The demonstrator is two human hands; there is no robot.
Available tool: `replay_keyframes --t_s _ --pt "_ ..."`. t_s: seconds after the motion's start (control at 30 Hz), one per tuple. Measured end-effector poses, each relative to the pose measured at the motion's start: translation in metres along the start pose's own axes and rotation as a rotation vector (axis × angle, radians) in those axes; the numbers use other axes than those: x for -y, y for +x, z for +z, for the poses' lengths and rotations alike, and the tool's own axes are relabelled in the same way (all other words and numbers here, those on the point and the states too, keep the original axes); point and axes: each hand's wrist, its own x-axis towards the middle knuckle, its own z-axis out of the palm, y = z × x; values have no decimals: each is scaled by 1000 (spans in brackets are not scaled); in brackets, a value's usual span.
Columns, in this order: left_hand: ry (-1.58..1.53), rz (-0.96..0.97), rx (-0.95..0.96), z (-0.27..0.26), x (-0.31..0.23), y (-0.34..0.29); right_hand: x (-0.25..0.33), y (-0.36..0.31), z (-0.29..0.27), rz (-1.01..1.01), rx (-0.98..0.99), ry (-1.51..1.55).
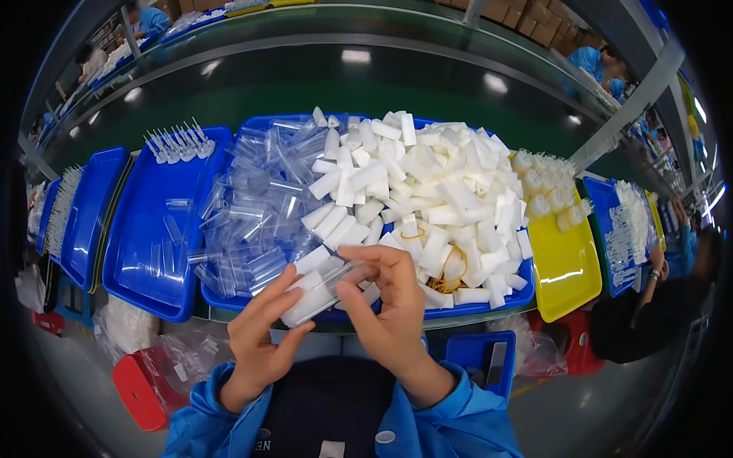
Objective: The person inserts white plastic cylindrical pieces into clear plastic tubes. They pick up a white piece from a blue bin, place it into a clear tube, and then place the assembled unit into a separate blue bin. This repetitive assembly process continues throughout the video.
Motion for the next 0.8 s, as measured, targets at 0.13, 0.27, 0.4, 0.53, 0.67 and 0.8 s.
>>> replay_keyframes --t_s 0.13,0.27,0.4,0.53,0.67,0.8 --pt "146 66 -66 8 -2 -1 10 -1 15 -246 -17 -567" --pt "192 130 -114 9 1 -3 9 -6 25 -302 -54 -742" --pt "165 105 -110 3 3 -5 5 -6 29 -378 -60 -826" --pt "222 120 -118 -4 0 -6 11 -6 31 -291 -17 -851" --pt "248 148 -121 -5 1 -5 3 -7 35 -352 -86 -798" --pt "214 122 -120 -3 6 -10 1 -6 35 -413 -74 -801"
